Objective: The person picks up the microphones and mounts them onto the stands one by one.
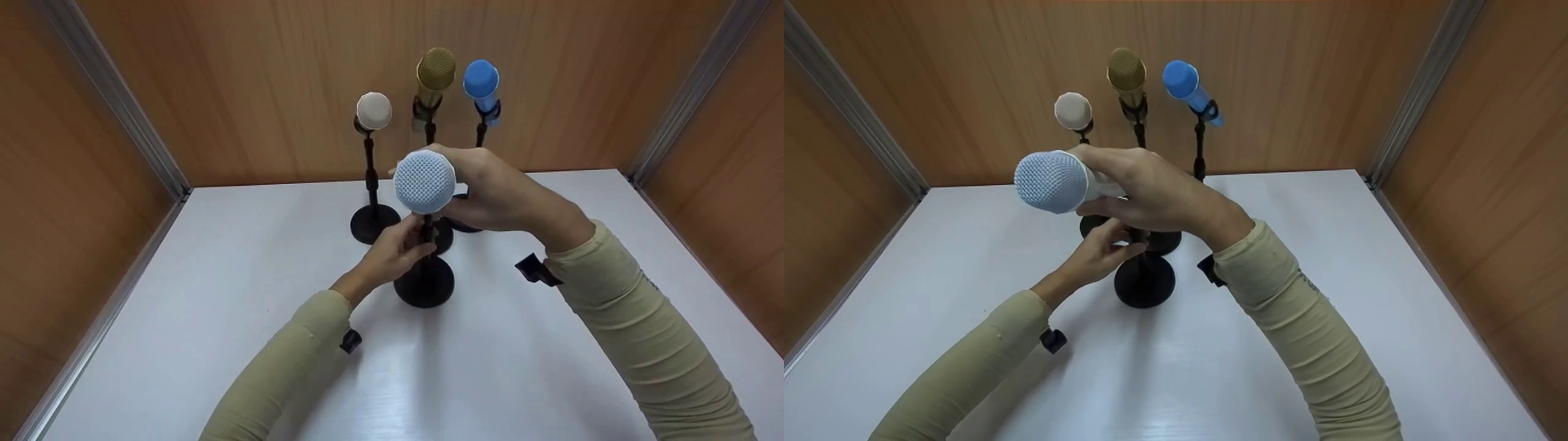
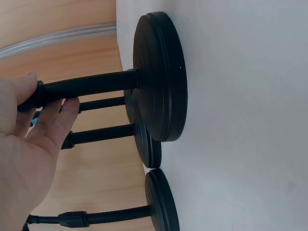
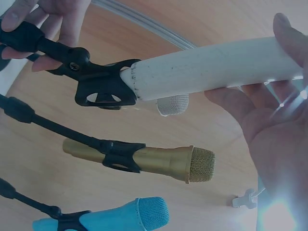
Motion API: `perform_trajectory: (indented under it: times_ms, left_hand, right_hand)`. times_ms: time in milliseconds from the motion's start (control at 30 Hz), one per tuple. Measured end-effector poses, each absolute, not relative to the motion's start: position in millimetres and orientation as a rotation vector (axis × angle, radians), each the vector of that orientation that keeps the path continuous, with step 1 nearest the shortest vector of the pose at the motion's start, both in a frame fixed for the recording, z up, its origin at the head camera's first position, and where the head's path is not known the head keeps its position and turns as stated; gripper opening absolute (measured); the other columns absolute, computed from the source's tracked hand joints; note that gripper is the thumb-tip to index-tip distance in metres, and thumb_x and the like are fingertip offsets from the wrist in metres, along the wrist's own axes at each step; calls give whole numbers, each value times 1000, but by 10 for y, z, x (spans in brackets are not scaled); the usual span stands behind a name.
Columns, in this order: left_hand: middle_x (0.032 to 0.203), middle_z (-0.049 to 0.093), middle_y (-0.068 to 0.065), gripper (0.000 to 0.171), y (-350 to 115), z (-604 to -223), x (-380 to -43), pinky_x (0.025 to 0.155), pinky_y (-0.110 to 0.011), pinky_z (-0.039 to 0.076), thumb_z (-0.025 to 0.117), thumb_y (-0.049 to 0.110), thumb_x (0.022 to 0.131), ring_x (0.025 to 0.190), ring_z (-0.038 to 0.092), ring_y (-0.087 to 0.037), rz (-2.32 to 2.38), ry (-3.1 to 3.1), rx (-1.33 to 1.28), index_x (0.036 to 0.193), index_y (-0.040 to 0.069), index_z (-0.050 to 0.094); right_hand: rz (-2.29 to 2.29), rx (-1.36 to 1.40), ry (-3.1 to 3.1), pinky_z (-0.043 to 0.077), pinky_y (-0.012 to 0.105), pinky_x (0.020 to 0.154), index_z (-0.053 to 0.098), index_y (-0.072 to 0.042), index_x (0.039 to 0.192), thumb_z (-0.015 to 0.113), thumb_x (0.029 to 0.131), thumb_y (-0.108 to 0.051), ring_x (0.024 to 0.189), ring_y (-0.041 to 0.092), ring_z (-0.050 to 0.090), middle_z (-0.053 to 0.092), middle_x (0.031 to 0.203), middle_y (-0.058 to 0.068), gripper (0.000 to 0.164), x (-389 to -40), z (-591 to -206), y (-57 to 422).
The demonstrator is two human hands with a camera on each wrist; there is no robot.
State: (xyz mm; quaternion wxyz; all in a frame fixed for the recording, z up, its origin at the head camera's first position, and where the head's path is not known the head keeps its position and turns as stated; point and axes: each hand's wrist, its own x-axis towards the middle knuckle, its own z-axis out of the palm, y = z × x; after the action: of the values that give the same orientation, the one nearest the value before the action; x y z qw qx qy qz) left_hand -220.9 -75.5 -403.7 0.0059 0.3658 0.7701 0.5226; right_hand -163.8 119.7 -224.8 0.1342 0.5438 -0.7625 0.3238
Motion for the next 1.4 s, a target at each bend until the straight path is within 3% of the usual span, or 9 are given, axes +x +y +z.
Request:
perform_trajectory:
  times_ms: [333, 567, 733, 967, 1267, 1400]
  left_hand:
    - [112, 66, -7, 29, -764, -4036, -2208, 85, -29, 57, 68, 8, 98, 94, 65, -16, 1584, 2501, 1130, 124, 3, 57]
    - [114, 66, -13, 30, -752, -4064, -2213, 85, -41, 59, 68, 6, 97, 96, 68, -25, 1652, 2441, 1192, 123, -2, 55]
    - [114, 67, -13, 30, -751, -4063, -2226, 85, -33, 58, 68, 8, 98, 96, 68, -19, 1632, 2456, 1216, 123, -2, 55]
    - [120, 66, -15, 38, -767, -4059, -2241, 88, -31, 58, 68, 9, 99, 99, 68, -19, 1621, 2445, 1201, 134, 8, 54]
    - [112, 65, -9, 32, -753, -4059, -2234, 84, -31, 59, 68, 5, 97, 94, 69, -17, 1640, 2446, 1237, 126, 5, 55]
    - [113, 65, -13, 28, -761, -4054, -2224, 83, -31, 59, 67, 5, 98, 94, 68, -17, 1634, 2441, 1232, 122, 3, 54]
  right_hand:
    - [1060, 1612, -2063, 47, 41, 107, 53, 5, 137, 70, 89, 10, 128, 27, 59, 64, 135, 13, 50, -1658, -2333, 1123]
    - [1132, 1412, -1922, 46, 42, 107, 53, 7, 132, 76, 86, 9, 126, 28, 60, 66, 132, 15, 52, -1633, -2566, 1095]
    - [1128, 1368, -1884, 44, 42, 110, 53, 8, 131, 77, 85, 7, 125, 29, 61, 66, 130, 16, 52, -1637, -2616, 1093]
    - [1195, 1476, -1896, 41, 46, 112, 51, 9, 131, 75, 83, 16, 129, 31, 57, 65, 133, 17, 54, -1702, -2608, 1156]
    - [1232, 1595, -1931, 37, 50, 114, 50, 9, 133, 70, 85, 18, 134, 32, 53, 62, 136, 19, 53, -1787, -2580, 1204]
    - [1249, 1653, -1954, 35, 54, 114, 49, 9, 133, 68, 86, 18, 135, 39, 50, 61, 137, 21, 52, -1801, -2572, 1219]
